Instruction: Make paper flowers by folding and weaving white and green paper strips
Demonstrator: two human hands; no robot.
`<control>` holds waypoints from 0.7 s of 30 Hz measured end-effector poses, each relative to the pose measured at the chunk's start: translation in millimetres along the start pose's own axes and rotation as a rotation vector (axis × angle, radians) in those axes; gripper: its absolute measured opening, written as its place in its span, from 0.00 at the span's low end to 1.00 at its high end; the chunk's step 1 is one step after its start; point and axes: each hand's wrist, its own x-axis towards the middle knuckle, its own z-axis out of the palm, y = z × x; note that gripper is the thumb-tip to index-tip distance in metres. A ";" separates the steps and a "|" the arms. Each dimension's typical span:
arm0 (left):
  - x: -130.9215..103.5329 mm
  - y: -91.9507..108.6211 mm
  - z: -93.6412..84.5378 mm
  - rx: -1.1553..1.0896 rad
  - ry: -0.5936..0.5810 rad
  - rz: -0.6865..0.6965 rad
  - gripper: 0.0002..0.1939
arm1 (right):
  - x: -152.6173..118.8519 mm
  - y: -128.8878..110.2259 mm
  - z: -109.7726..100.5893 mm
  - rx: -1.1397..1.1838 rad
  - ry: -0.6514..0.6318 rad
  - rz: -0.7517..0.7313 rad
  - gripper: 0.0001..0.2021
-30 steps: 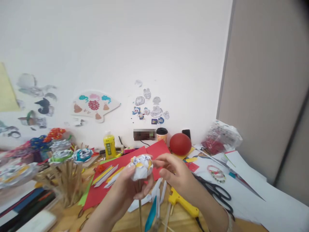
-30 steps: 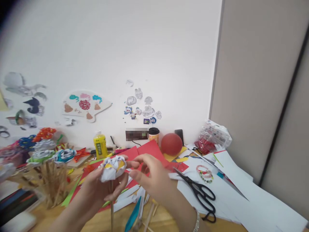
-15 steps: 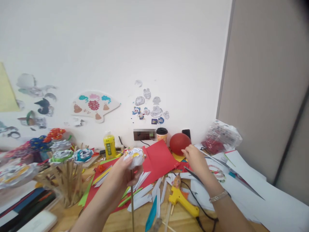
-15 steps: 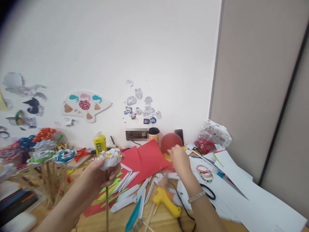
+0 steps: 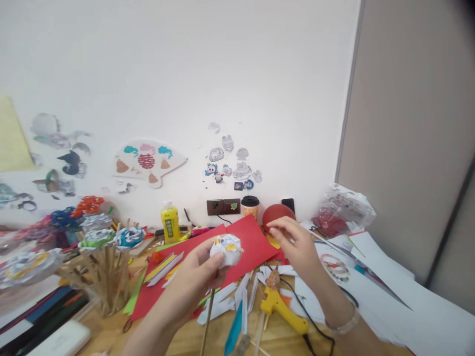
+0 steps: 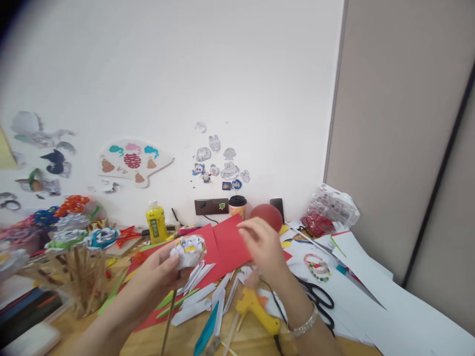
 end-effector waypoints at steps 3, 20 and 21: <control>-1.9 -4.4 3.7 0.015 -0.088 -0.019 0.17 | -5.2 -33.8 3.8 0.077 -0.083 -0.212 0.06; -13.8 -2.6 25.8 0.173 -0.053 0.112 0.30 | -14.0 -63.0 8.6 -0.014 -0.117 -0.306 0.05; -14.2 -2.9 26.3 0.188 -0.046 0.112 0.30 | -13.8 -63.9 8.3 0.008 -0.139 -0.273 0.05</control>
